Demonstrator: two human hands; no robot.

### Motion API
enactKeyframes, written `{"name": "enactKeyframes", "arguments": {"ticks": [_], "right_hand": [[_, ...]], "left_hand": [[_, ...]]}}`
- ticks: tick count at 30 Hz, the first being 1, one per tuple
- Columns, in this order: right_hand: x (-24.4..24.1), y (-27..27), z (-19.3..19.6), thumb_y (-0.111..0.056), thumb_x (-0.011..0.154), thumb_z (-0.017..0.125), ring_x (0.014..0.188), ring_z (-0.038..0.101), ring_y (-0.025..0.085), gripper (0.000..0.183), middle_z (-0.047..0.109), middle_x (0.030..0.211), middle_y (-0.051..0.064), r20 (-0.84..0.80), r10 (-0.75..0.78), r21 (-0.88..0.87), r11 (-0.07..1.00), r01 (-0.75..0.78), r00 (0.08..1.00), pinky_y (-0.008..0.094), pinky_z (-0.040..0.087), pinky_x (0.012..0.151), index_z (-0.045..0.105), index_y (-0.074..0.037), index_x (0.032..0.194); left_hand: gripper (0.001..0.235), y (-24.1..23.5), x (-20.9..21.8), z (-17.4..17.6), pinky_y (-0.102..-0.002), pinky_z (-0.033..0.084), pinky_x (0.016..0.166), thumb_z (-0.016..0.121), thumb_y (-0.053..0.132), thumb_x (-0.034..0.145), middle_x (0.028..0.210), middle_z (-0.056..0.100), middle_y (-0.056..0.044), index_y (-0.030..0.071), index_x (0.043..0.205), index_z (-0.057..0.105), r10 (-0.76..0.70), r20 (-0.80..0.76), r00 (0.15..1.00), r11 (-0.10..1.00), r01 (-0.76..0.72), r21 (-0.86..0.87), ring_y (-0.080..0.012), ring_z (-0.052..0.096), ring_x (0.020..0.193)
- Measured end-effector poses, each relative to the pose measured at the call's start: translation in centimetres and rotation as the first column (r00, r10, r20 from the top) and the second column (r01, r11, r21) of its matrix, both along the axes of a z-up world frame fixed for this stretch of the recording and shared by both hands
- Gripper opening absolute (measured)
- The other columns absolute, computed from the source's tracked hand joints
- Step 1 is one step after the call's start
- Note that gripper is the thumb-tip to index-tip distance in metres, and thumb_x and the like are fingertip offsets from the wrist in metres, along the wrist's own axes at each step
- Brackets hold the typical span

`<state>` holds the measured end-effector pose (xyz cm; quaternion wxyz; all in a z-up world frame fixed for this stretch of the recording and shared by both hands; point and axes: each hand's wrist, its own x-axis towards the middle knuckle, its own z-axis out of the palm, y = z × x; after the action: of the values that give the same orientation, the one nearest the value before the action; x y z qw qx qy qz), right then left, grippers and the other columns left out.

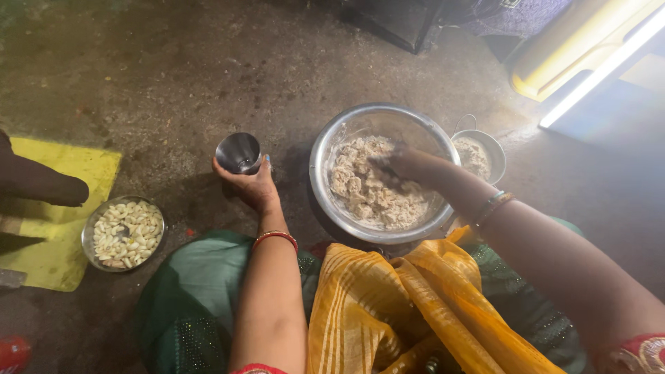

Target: The person sits on the floor and mixes flour with water in a large metal bowl using their hands. They pour water from a metal cup into the flour and knead the mixture until it forms a cohesive dough.

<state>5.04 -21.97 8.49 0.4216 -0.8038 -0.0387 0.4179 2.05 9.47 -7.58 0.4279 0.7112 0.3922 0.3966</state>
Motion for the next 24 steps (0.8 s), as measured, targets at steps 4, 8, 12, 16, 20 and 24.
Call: {"name": "enactKeyframes", "arguments": {"ticks": [4,8,12,16,20,24], "right_hand": [[0.6,1.9,6.2,-0.022,0.105,0.048,0.054,0.049,0.016,0.030,0.065,0.078,0.012,0.155,-0.202,-0.057,0.975,0.213,0.967,0.029,0.044,0.045,0.066,-0.014,0.127],[3.5,0.8,6.3,0.000,0.074,0.068,0.083,0.072,0.018,0.052,0.070,0.119,0.003,0.443,0.446,-0.442,0.863,-0.243,0.778,0.030,0.062,0.071,0.068,-0.011,0.125],[1.8,-1.2,3.8,-0.020,0.092,0.064,0.101,0.074,0.018,0.037,0.076,0.123,0.004,0.394,0.293,-0.243,0.947,-0.209,0.871,0.032,0.061,0.088,0.069,-0.015,0.128],[1.3,-2.5,-0.9,-0.028,0.092,0.074,0.103,0.065,0.028,0.039,0.070,0.122,0.012,0.576,0.424,-0.441,0.881,-0.172,0.699,0.040,0.052,0.091,0.070,-0.019,0.129],[2.4,-3.8,-6.9,0.003,0.085,0.064,0.093,0.075,0.036,0.080,0.066,0.124,0.024,-0.047,-0.527,-0.073,0.849,0.524,0.848,0.045,0.065,0.077,0.041,-0.031,0.154],[6.3,-2.2,-12.5,-0.019,0.083,0.083,0.090,0.069,0.024,0.063,0.070,0.124,0.025,0.248,-0.503,0.281,0.855,0.436,0.828,0.034,0.056,0.070,0.059,-0.001,0.139]], "left_hand": [[0.107,-0.8,-0.9,-1.9,-0.057,0.036,0.109,0.097,0.036,0.067,0.140,0.049,-0.023,0.006,0.147,0.032,0.076,-0.344,0.936,0.996,-0.060,0.059,-0.0435,0.046,0.130],[0.074,-3.6,-0.1,-6.2,-0.049,0.048,0.097,0.085,0.039,0.072,0.123,0.064,-0.020,0.002,0.128,0.055,-0.163,-0.342,0.926,0.937,0.037,-0.346,-0.0378,0.061,0.113],[0.052,-7.2,1.7,-4.9,-0.045,0.052,0.086,0.057,0.041,0.103,0.107,0.071,-0.024,-0.007,0.119,0.066,-0.705,0.168,0.689,0.568,0.691,-0.447,-0.0356,0.070,0.094],[0.048,-9.5,-0.6,1.7,-0.045,0.051,0.091,0.048,0.042,0.101,0.119,0.070,-0.020,0.011,0.136,0.055,-0.691,-0.212,0.691,0.708,0.589,-0.388,-0.0376,0.067,0.108],[0.047,-9.6,-0.9,2.9,-0.044,0.050,0.095,0.048,0.042,0.102,0.125,0.070,-0.018,0.014,0.138,0.056,-0.678,-0.177,0.714,0.713,0.578,-0.397,-0.0367,0.067,0.114],[0.048,-8.5,1.2,0.9,-0.044,0.051,0.096,0.053,0.041,0.101,0.127,0.068,-0.020,0.011,0.139,0.055,-0.710,-0.077,0.700,0.694,0.677,-0.245,-0.0383,0.066,0.118]]}}
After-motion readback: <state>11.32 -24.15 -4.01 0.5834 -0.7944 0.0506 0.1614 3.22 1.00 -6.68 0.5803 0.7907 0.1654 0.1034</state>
